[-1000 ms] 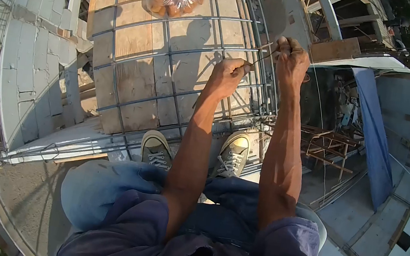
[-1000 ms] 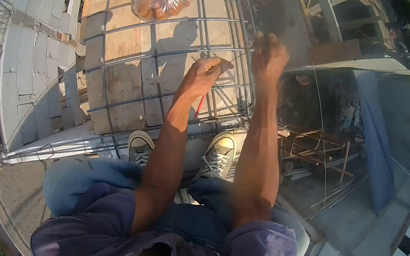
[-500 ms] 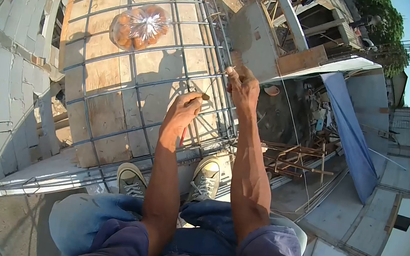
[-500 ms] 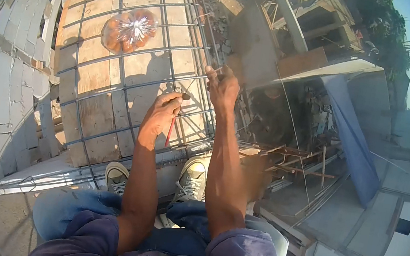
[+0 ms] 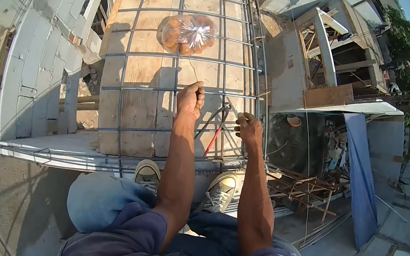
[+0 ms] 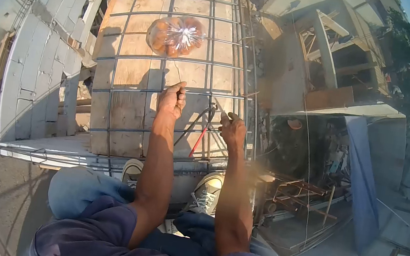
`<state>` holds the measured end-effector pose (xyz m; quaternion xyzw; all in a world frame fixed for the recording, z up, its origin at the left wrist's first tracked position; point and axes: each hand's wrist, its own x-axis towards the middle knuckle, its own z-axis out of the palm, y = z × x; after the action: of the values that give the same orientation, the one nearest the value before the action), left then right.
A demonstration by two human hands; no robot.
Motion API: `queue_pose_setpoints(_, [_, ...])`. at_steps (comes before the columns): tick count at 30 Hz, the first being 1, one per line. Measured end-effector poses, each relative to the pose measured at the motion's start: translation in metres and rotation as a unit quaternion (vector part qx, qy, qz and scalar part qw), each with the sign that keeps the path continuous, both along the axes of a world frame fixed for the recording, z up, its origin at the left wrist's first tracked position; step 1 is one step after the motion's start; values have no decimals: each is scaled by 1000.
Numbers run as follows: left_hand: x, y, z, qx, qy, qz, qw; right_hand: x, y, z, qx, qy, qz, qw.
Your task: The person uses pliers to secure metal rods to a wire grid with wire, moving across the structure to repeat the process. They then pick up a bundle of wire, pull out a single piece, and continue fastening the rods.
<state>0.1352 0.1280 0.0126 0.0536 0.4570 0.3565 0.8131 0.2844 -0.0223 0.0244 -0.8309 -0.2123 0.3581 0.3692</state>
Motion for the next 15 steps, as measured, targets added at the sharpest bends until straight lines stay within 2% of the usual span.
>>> queue_pose_setpoints(4, [-1, 11, -12, -17, -18, -11, 1000, -1, -1, -3, -35, -23, 10, 999])
queue_pose_setpoints(7, [2, 19, -29, -20, -51, -27, 998, 0, -2, -14, -30, -161, 67, 984])
queue_pose_setpoints(8, [4, 24, -35, -16, -70, -56, 996, -2, 1, -19, -24, -144, 40, 989])
queue_pose_setpoints(10, [10, 22, -18, -11, -36, -50, 998, -5, -1, -9, -32, -170, 58, 983])
queue_pose_setpoints(13, [25, 29, -4, 2, -82, -49, 995, -11, -1, -12, -44, -149, 57, 986])
queue_pose_setpoints(14, [32, 36, 12, 0, -65, -55, 996, -9, -3, -15, -52, -158, 76, 983])
queue_pose_setpoints(15, [37, 42, 28, 19, -99, -45, 994, -12, -4, -10, -45, -124, 61, 989])
